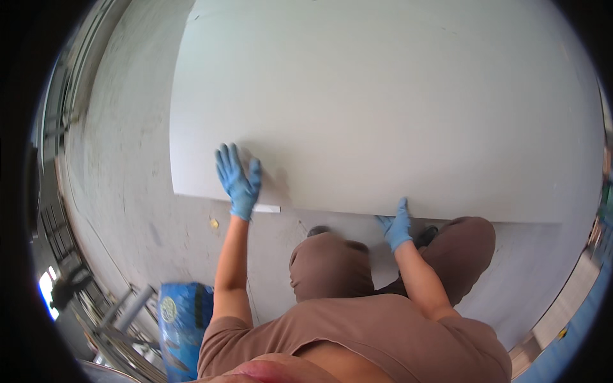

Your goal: The person wipes large white panels with a cloth, aligns a narrow strip along the panel edge, and continues wiping the surface. The person handles the panels and strip by hand, moving them on the floor and repositioning them for access.

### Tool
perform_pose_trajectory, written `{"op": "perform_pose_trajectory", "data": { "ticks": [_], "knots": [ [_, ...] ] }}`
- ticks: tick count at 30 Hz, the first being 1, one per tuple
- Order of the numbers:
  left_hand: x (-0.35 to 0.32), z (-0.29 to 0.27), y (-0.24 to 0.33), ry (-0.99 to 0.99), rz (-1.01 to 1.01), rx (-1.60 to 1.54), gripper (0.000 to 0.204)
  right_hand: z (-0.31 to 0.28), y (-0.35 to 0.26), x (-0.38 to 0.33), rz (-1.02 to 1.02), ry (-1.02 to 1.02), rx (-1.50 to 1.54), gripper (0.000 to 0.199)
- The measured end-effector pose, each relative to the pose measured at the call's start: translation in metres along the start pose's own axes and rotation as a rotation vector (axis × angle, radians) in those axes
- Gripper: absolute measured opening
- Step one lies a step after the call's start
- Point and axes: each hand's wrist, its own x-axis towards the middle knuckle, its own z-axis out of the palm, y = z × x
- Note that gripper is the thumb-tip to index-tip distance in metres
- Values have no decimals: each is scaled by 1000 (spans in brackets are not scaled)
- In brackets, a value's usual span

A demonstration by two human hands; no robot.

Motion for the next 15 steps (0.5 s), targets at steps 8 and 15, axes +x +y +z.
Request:
{"op": "perform_pose_trajectory", "data": {
  "ticks": [8, 15],
  "knots": [
    [-28, 1, 161, -632, 274, -15, 113, 0, -8, 4, 66, 15, 91, 79],
    [-13, -1, 204, -859, 177, 242, 131, -16, -47, -49, 446, -66, 148, 86]
  ]
}}
